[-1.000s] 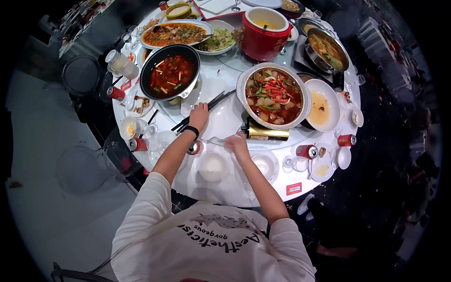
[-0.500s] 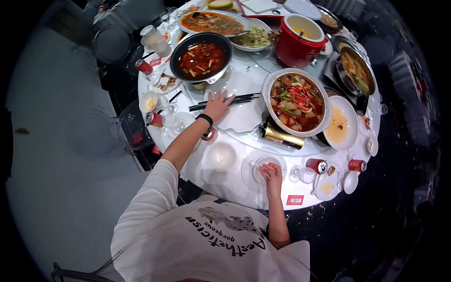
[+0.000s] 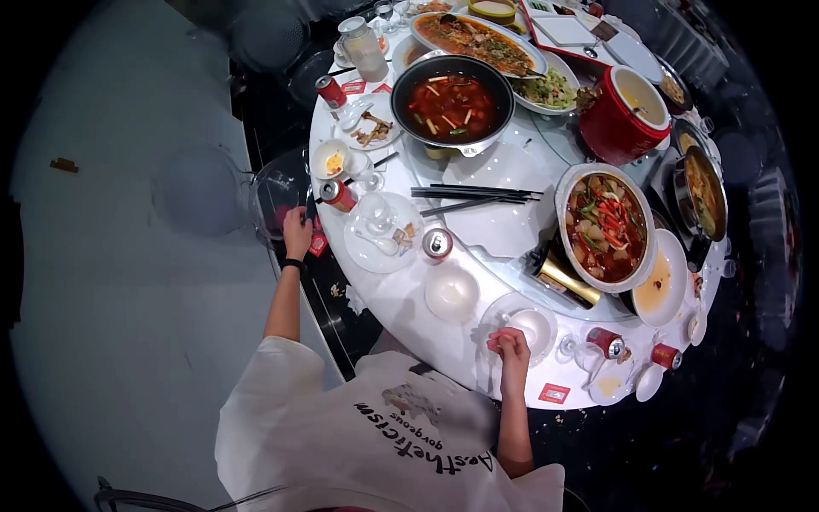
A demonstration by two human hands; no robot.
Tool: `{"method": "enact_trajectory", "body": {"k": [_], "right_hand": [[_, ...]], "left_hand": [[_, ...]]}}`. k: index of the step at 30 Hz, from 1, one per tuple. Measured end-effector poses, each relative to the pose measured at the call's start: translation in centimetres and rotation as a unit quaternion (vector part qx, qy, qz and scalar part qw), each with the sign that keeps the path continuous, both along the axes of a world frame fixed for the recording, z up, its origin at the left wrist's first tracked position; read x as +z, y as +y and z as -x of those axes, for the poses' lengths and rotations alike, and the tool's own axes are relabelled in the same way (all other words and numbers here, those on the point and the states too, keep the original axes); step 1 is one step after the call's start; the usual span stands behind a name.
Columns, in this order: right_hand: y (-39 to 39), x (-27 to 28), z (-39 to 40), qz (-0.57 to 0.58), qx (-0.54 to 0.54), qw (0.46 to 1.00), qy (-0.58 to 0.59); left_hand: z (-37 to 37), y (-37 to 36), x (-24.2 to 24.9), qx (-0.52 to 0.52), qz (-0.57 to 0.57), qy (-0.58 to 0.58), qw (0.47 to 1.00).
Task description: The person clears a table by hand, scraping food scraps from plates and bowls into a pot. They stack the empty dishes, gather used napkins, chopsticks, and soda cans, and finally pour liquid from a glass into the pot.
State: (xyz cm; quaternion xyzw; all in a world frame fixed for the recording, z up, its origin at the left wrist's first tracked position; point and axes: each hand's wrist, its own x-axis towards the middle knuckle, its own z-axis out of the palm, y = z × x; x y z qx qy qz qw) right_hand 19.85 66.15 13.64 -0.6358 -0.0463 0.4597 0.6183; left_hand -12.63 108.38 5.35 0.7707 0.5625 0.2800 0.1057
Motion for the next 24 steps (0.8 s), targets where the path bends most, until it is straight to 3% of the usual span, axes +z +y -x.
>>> {"method": "enact_trajectory", "body": {"k": [2,3,6,9,16,17,20,22,24], "right_hand": [[2.4,0.1,1.5,-0.003,0.007,1.0,-0.019],[3.7,0.2,2.5,-0.001,0.017,0.999,-0.03],[7.7,0.9,5.5,-0.008,0.033,0.999,-0.035],[11.4,1.0,8.4,-0.008,0.055,0.998,-0.02],[17.8,0.6,12.3,-0.027,0.102,0.994,-0.001],[18.3,0.4,12.5,-0.026,0.106,0.994,-0.003],[19.6,0.8,13.1,-0.03,0.121,0.992,-0.004],[20.6,1.5,13.6,-0.041,0.168,0.985,-0.017],[22.2,2.6,14.6,-0.073,0.204,0.976,-0.026]], "left_hand": [[-0.2,3.1,-2.2,-0.065,0.007,0.039,0.997],[-0.4,4.7,-3.0,-0.124,-0.028,0.109,0.986],[-1.2,8.2,-5.4,-0.165,0.014,0.263,0.95],[-1.2,10.2,-6.3,-0.237,0.033,0.286,0.928],[0.6,12.3,-3.4,-0.313,0.09,0.235,0.916],[0.6,12.2,-1.4,-0.296,0.141,0.18,0.927],[1.6,12.3,2.6,-0.271,0.098,0.105,0.952],[2.6,11.0,5.8,-0.211,0.127,0.067,0.967],[4.7,9.0,5.6,-0.166,0.073,0.002,0.983]]}}
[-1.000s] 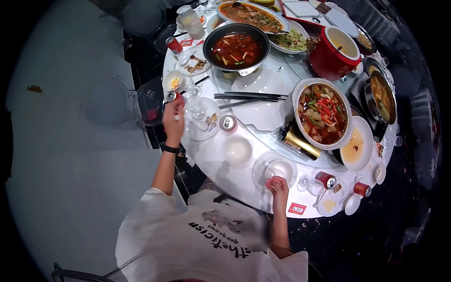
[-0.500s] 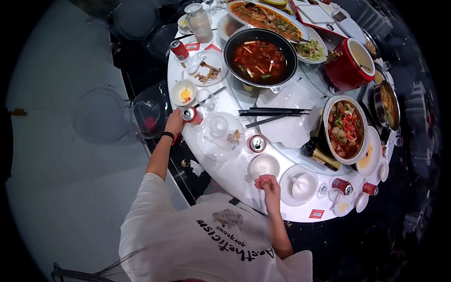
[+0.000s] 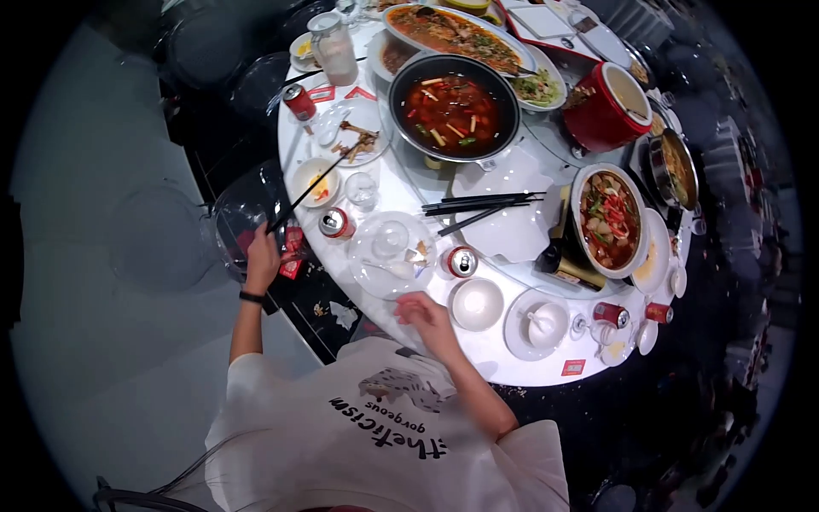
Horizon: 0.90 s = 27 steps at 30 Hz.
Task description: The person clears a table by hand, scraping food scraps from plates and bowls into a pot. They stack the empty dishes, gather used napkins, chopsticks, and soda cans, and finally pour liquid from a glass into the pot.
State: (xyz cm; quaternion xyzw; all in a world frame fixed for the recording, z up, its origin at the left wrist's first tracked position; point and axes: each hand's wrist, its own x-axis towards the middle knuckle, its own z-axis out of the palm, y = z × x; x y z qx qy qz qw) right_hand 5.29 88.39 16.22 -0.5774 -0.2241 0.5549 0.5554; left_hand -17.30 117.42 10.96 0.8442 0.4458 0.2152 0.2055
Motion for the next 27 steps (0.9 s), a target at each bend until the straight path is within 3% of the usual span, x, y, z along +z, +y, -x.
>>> {"method": "enact_trajectory", "body": {"k": [2,4,5,6,7,8,10,12,13,14,17,20,23,27], "right_hand": [[2.8,1.8,1.8,-0.051,-0.014,0.998,0.02],[5.2,4.1,3.0,-0.046,-0.017,0.999,0.011],[5.5,4.4,2.7,-0.04,-0.028,0.999,0.006],[5.8,4.7,2.4,-0.033,-0.039,0.999,0.001],[5.5,4.5,1.6,-0.021,-0.062,0.998,-0.004],[5.1,4.3,0.8,-0.01,-0.084,0.996,-0.008],[3.3,3.1,-2.1,0.03,-0.206,0.974,-0.089],[0.7,0.1,-7.4,0.084,-0.257,0.95,-0.157],[-0.2,-1.1,-10.3,0.111,-0.254,0.939,-0.204],[-1.1,-3.2,-12.8,0.166,-0.242,0.915,-0.277],[-1.4,-7.6,-18.2,0.257,-0.167,0.885,-0.352],[-0.1,-10.6,-21.2,0.28,-0.136,0.85,-0.425],[1.3,-11.2,-21.9,0.272,-0.189,0.885,-0.328],[0.6,-8.1,-20.7,0.256,-0.22,0.856,-0.392]], "left_hand": [[-0.1,-4.7,2.4,0.023,0.055,-0.115,0.992],[-1.8,-9.9,4.0,-0.044,0.122,-0.088,0.988],[-2.8,-12.5,3.6,-0.144,0.11,-0.127,0.975],[-4.8,-14.8,5.7,-0.222,0.113,-0.093,0.964],[-6.3,-16.9,6.9,-0.228,0.24,-0.01,0.944],[-7.5,-18.9,7.1,-0.203,0.294,0.023,0.934],[-9.2,-19.7,6.9,-0.313,0.205,-0.121,0.919],[-10.2,-19.2,8.2,-0.302,0.242,-0.119,0.914],[-10.3,-19.0,7.5,-0.275,0.189,-0.155,0.93],[-10.0,-18.7,6.4,-0.231,0.17,-0.161,0.944],[-9.8,-17.3,4.6,-0.157,0.179,-0.163,0.957],[-9.6,-16.9,2.5,-0.155,0.148,-0.136,0.967],[-10.3,-17.4,1.0,-0.075,0.188,-0.197,0.959],[-12.7,-15.6,-4.1,-0.041,0.201,-0.289,0.935]]}}
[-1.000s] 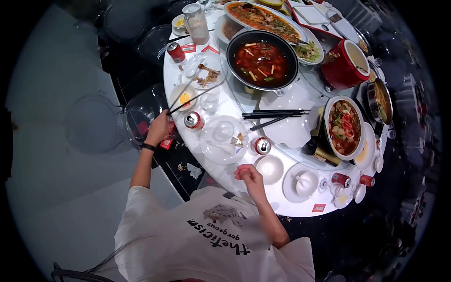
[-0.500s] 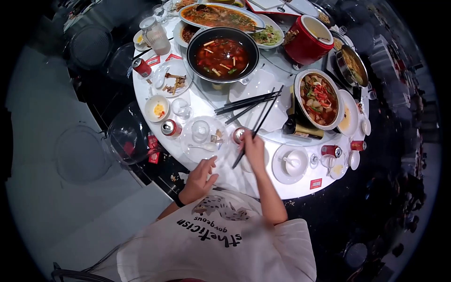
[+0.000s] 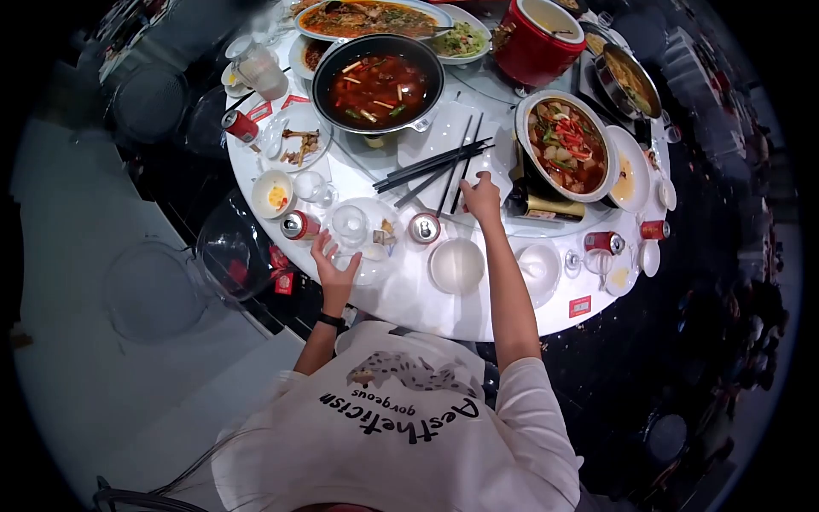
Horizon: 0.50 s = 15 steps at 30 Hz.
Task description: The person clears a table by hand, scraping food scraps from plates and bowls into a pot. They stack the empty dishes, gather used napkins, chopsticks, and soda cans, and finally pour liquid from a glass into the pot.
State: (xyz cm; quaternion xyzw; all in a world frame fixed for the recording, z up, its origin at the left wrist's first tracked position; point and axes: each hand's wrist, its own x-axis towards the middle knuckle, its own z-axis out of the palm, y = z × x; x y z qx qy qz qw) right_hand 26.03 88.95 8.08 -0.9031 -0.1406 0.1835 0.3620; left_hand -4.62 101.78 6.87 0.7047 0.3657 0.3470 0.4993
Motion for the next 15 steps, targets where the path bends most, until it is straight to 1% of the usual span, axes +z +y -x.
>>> {"method": "enact_trajectory", "body": {"k": [2,3,5,7,8,11,12,15], "right_hand": [[-2.2,2.8,2.2,-0.062,-0.012,0.998,-0.011],[-3.6,3.4,3.3,-0.092,-0.013,0.995,-0.039],[-6.9,4.7,6.2,-0.136,-0.033,0.99,-0.027],[-10.3,3.9,8.9,-0.127,-0.044,0.991,-0.015],[-11.9,3.4,10.3,-0.127,-0.059,0.99,0.006],[-15.7,1.3,13.6,-0.13,-0.099,0.985,0.06],[-16.5,1.0,14.6,-0.128,-0.126,0.979,0.091],[-17.8,-1.0,16.4,-0.124,-0.136,0.978,0.102]], "left_hand": [[-1.0,1.0,-1.0,0.005,-0.009,-0.015,1.0],[-1.4,1.4,-1.3,0.0,-0.007,-0.017,1.0],[-2.3,1.7,-1.6,-0.017,-0.012,-0.009,1.0],[-3.0,2.0,-1.1,-0.031,-0.035,0.014,0.999],[-3.3,2.0,-1.0,-0.017,-0.015,0.021,1.0],[-3.4,2.7,-1.5,-0.033,-0.016,0.036,0.999],[-3.5,2.9,-1.1,-0.028,-0.029,0.038,0.998],[-4.4,3.3,0.6,-0.004,-0.069,0.037,0.997]]}}
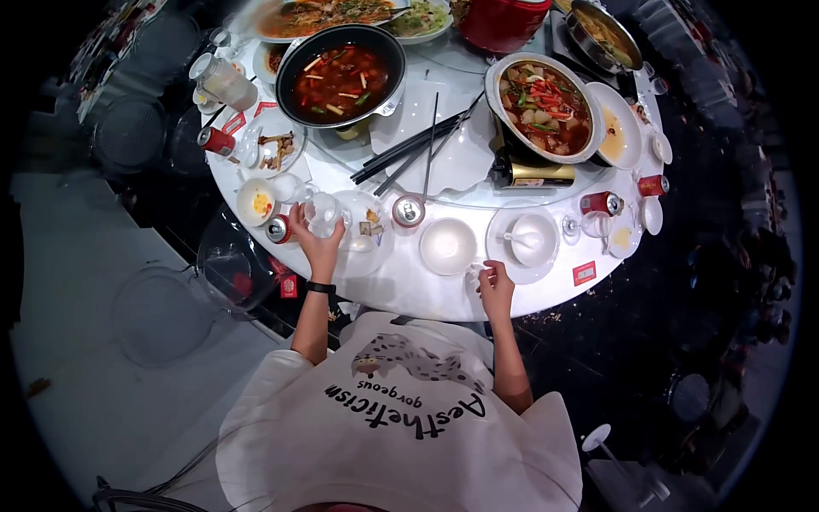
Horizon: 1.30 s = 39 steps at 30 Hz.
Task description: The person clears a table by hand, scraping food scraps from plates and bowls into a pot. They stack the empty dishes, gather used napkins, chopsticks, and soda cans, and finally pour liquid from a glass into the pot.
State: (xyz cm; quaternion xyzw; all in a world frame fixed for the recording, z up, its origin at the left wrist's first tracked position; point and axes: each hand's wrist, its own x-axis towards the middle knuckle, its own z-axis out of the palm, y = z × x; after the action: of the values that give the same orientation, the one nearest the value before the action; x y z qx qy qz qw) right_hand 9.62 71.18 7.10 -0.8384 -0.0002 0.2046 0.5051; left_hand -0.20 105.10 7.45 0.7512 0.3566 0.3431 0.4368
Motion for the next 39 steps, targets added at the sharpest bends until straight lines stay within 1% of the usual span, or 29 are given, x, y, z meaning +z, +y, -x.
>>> {"method": "enact_trajectory", "body": {"k": [3,6,7,10,11,14,15,18,19,22,25,28,33,34,36,37,39], "right_hand": [[0.3,-0.7,0.8,-0.013,-0.003,1.0,0.011],[0.8,-0.6,1.2,-0.024,-0.008,1.0,0.014],[0.9,-0.5,1.2,-0.024,-0.009,1.0,0.012],[0.7,-0.7,1.5,-0.023,-0.008,1.0,0.008],[0.7,-0.6,1.5,-0.022,-0.007,1.0,0.007],[1.0,-0.6,2.1,-0.031,0.004,0.999,0.028],[1.3,-0.9,2.4,-0.035,0.008,0.999,0.029],[3.4,-1.3,3.3,-0.062,0.074,0.994,0.051],[4.6,-1.6,3.7,-0.063,0.11,0.99,0.056],[9.2,-1.4,4.5,-0.05,0.241,0.966,0.074],[13.6,-4.5,4.9,-0.006,0.295,0.955,0.027],[17.1,-5.4,4.6,0.029,0.29,0.956,0.018],[20.4,-6.1,4.1,0.119,0.292,0.948,-0.04],[20.7,-6.1,4.3,0.141,0.294,0.944,-0.051],[21.0,-7.0,4.3,0.15,0.301,0.94,-0.055],[21.1,-7.3,4.2,0.154,0.303,0.939,-0.059],[20.5,-6.5,3.9,0.116,0.299,0.946,-0.042]], "left_hand": [[-2.5,0.6,0.9,0.039,-0.027,-0.026,0.999],[-5.7,1.5,0.5,0.068,-0.007,-0.085,0.994],[-6.6,1.9,-0.2,0.07,0.003,-0.08,0.994],[-8.5,3.0,-1.2,0.073,-0.042,-0.052,0.995],[-9.0,3.2,-1.1,0.09,-0.072,-0.025,0.993],[-9.9,4.3,-1.1,0.099,-0.025,-0.03,0.994],[-10.1,4.3,-0.9,0.096,-0.007,-0.054,0.994],[-10.0,4.2,-1.2,0.093,-0.022,-0.063,0.993],[-9.7,4.1,-1.3,0.08,0.002,-0.069,0.994],[-9.9,4.2,-1.5,0.086,-0.018,-0.072,0.993],[-10.5,4.6,-1.1,0.095,-0.051,-0.046,0.993],[-11.1,4.7,-0.5,0.098,-0.049,-0.042,0.993],[-11.1,5.0,0.0,0.101,-0.065,-0.044,0.992],[-10.8,4.9,0.1,0.098,-0.097,-0.02,0.99],[-10.6,4.7,0.3,0.09,-0.163,0.028,0.982],[-10.4,4.5,0.4,0.081,-0.155,0.03,0.984],[-10.2,4.2,-0.4,0.065,-0.112,0.041,0.991]]}}
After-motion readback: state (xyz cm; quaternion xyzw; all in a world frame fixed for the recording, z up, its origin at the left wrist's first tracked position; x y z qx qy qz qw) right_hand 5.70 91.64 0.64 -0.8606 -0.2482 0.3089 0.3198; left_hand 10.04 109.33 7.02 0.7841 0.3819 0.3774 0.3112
